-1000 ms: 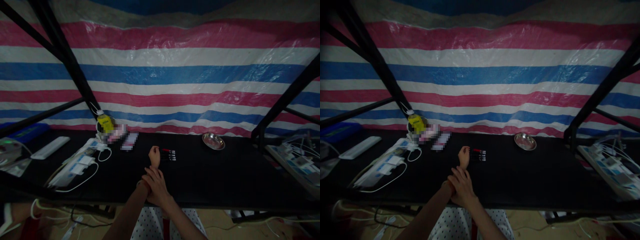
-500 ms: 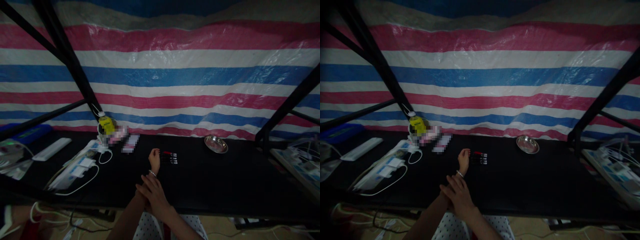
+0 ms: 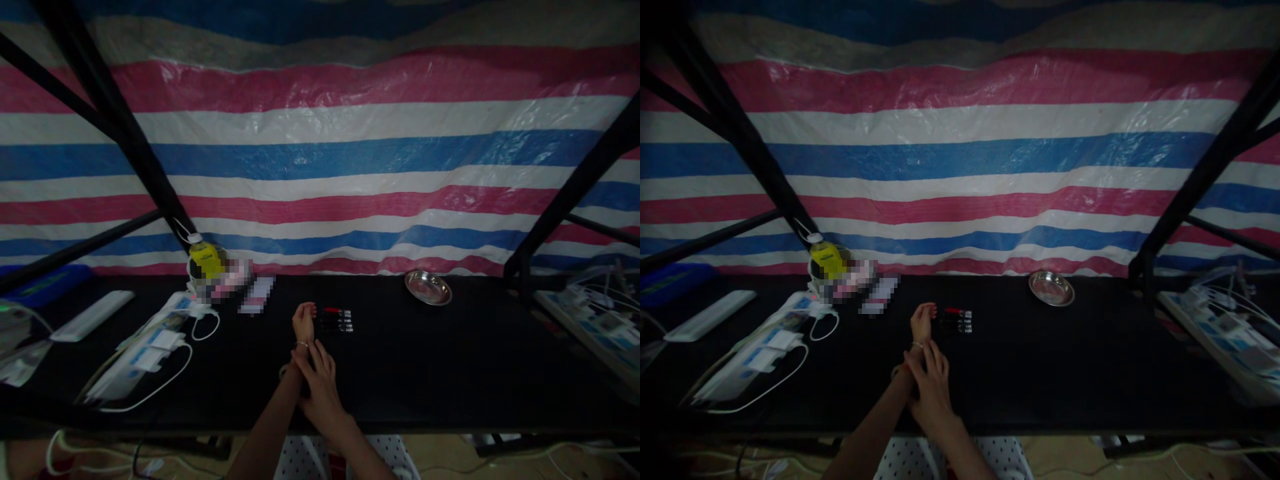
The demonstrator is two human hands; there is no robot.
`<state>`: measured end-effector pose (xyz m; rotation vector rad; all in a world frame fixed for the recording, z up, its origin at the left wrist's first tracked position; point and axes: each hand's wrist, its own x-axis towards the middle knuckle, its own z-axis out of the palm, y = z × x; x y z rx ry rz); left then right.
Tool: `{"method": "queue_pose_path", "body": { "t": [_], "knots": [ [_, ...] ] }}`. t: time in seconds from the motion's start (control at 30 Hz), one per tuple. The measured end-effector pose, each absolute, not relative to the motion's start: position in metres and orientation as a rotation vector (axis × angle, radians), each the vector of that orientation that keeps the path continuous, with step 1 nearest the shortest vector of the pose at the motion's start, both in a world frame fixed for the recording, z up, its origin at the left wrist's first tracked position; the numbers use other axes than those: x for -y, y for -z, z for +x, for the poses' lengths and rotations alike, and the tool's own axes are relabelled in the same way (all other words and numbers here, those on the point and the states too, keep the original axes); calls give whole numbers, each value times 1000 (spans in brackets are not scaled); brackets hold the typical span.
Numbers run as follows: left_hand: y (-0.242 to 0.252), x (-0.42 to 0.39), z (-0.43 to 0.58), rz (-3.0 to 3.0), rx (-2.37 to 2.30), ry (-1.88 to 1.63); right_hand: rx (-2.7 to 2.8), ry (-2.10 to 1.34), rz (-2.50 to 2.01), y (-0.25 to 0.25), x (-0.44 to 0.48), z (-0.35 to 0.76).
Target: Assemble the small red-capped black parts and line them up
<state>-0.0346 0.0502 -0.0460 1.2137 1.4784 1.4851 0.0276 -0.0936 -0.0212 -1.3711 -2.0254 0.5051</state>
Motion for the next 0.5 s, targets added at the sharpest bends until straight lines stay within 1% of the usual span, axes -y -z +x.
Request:
{"method": "queue_pose_path", "body": {
  "t": [0.1, 0.2, 0.3, 0.4, 0.5],
  "knots": [
    [44, -49, -39, 1177, -1413, -1478, 1894, -463, -1320, 25, 83, 51],
    [47, -47, -44, 1137, -1339, -1483, 1653, -315, -1324, 29, 65, 86],
    [50, -44, -46, 1015, -1251, -1520, 1465, -210, -1428, 34, 46, 113],
    [52, -41, -46, 983, -1259, -1533, 1456, -198, -1579, 36, 34, 122],
    [49, -38, -43, 1115, -1330, -1494, 1529, -212, -1659, 37, 32, 119]
  ]
}}
